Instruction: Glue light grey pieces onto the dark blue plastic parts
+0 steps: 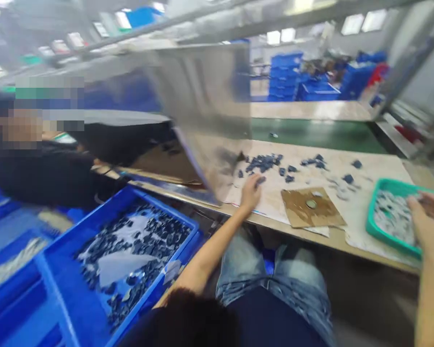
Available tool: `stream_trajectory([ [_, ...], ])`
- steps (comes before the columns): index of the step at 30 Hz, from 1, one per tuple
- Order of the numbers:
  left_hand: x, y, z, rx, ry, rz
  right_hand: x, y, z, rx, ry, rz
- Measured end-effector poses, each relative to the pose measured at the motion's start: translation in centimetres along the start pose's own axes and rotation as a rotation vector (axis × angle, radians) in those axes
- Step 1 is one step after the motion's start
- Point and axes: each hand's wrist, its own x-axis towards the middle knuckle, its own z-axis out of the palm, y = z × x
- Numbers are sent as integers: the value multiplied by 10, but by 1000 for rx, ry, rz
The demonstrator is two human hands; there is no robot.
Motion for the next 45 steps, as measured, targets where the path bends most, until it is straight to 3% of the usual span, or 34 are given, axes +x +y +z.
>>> stream_trajectory([
  [2, 1, -6, 2, -31, 19, -47, -11, 21, -7, 88, 65, 141],
  [6, 7, 0, 12, -299, 17, -212, -19, 27, -8, 301, 48, 41],
  [8, 13, 14, 21, -489, -36, -296, -22, 23, -11, 394, -50, 53],
  [11, 22, 43, 33, -749, -106, -420, -26, 19, -19, 544, -261, 181],
  [14, 23, 65, 34, -966, -187, -601, -28, 18, -25, 619, -372, 295],
  [18, 7, 64, 22, -1114, -306, -825, -27, 12, -25, 568, -440, 337],
  [21, -8, 51, 16, -1129, -261, -939, -27, 0, -18, 543, -540, 333],
  [24, -18, 42, 16, -1105, -235, -948, -27, -19, -6, 509, -695, 260],
  [30, -22, 46, 15, -1122, -363, -909, -34, -61, 16, 461, -887, 13],
  [36, -22, 48, 17, -1138, -277, -868, -40, -83, 20, 394, -985, -159],
  [41, -21, 46, 17, -1145, -228, -829, -45, -86, 25, 319, -978, -104],
  [45, -22, 44, 16, -1162, -273, -836, -47, -90, 29, 432, -1021, 39],
])
